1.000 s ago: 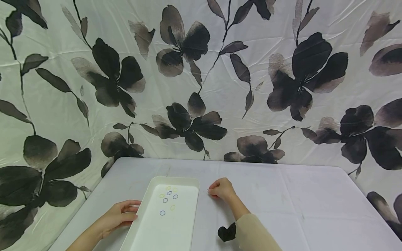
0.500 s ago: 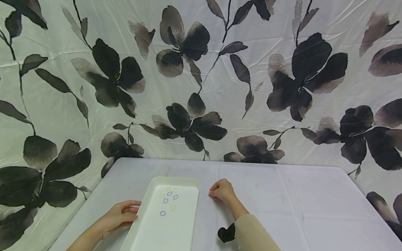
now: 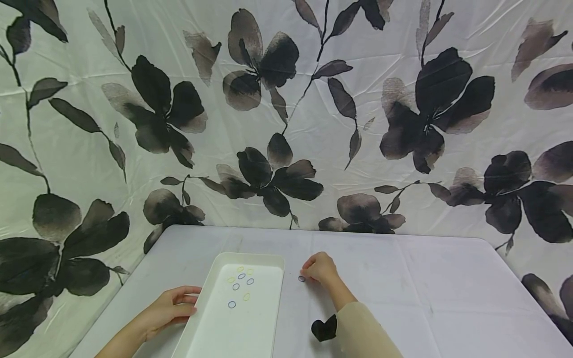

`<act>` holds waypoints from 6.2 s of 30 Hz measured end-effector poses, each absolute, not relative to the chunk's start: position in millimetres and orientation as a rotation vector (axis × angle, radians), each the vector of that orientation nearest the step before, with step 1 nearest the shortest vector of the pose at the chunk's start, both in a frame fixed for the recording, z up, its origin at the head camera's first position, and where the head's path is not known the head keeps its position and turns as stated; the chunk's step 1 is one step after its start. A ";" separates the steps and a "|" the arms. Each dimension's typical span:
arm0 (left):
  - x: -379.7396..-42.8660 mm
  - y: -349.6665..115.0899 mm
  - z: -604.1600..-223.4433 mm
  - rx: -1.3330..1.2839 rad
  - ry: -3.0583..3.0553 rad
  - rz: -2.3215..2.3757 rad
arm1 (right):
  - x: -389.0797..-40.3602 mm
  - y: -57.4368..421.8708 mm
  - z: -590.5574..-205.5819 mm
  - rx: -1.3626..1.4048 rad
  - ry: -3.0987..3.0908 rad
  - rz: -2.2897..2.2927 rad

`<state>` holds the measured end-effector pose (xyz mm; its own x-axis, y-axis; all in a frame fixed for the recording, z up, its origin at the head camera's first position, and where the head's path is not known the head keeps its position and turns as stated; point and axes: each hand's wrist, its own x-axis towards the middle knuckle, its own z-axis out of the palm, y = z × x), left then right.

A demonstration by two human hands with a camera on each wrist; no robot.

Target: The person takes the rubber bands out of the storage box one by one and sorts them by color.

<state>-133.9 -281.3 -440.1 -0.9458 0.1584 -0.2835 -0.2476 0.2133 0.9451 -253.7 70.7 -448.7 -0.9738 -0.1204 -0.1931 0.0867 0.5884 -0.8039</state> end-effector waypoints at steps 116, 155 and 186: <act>-135.6 -273.4 -443.8 -0.207 2.285 1.765 | -211.6 -39.2 -448.6 -0.557 2.489 -1.324; -133.6 -273.0 -445.0 -0.212 2.253 1.788 | -216.4 18.9 -424.4 -0.552 2.241 -1.525; -134.7 -280.3 -444.5 -0.167 2.264 1.762 | -210.8 68.6 -428.3 -0.509 2.201 -1.585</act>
<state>-134.7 -280.3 -444.5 -0.9578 0.0722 -0.2782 -0.2519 0.2551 0.9335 -210.8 68.6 -428.3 -0.8625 -0.4974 -0.0930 -0.0694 0.2983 -0.9519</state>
